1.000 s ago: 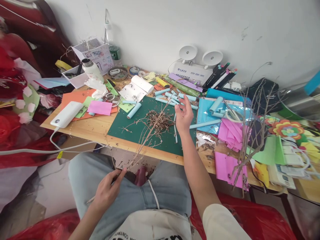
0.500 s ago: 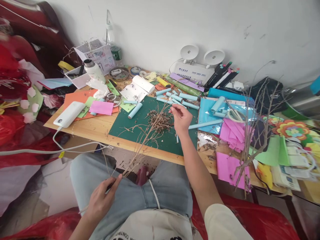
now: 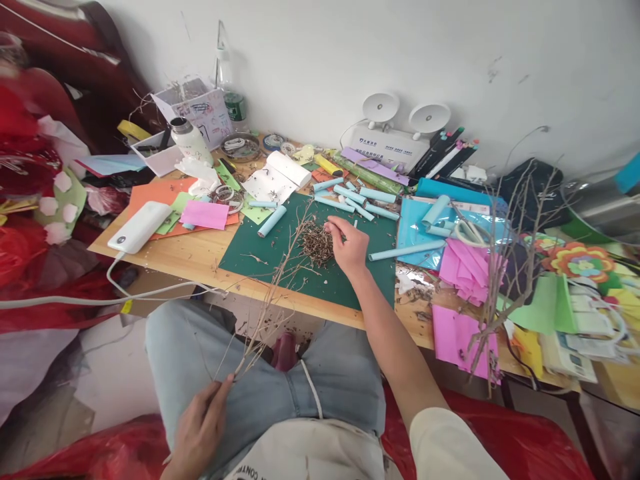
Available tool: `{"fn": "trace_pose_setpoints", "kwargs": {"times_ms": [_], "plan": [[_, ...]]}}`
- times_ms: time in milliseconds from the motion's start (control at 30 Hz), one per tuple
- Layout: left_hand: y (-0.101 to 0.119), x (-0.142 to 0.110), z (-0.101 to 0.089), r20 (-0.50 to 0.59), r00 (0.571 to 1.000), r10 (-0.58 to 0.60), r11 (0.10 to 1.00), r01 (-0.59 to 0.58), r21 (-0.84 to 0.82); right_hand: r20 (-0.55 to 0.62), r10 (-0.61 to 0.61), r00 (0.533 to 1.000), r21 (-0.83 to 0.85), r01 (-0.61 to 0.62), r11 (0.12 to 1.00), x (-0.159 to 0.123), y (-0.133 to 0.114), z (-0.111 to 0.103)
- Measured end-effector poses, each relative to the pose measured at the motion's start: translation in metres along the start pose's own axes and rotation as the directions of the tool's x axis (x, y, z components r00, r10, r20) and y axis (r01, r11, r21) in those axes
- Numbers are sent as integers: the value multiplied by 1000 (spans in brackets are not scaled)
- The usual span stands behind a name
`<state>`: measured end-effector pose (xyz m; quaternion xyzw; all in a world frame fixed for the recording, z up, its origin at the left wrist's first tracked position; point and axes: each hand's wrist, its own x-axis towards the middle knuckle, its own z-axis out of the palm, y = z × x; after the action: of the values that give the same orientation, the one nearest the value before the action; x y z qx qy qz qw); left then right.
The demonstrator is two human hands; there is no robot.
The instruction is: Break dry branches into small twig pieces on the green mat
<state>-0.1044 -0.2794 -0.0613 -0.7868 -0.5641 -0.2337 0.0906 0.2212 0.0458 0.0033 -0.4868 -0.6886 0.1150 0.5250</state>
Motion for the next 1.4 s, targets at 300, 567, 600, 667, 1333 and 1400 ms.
{"fn": "trace_pose_setpoints", "kwargs": {"times_ms": [300, 567, 600, 667, 1333, 1400], "plan": [[1, 0, 3, 21, 1000, 1, 1000, -2, 3, -2, 98, 995, -76, -98, 992, 1, 9, -4], [3, 6, 2, 51, 998, 46, 999, -45, -3, 80, -17, 997, 55, 12, 998, 6, -5, -3], [3, 8, 1, 50, 997, 53, 999, -53, -1, 93, -22, 995, 72, 16, 997, 6, -5, -2], [4, 10, 1, 43, 997, 66, 998, -67, 2, 105, -17, 994, 86, 8, 996, 6, -5, 0], [1, 5, 6, 85, 991, 104, 995, -105, -3, 37, 68, 997, -23, -67, 997, 12, 6, -6], [0, 3, 7, 85, 991, 108, 994, -107, -10, 61, 71, 996, 32, -73, 997, 13, 7, -2]]}}
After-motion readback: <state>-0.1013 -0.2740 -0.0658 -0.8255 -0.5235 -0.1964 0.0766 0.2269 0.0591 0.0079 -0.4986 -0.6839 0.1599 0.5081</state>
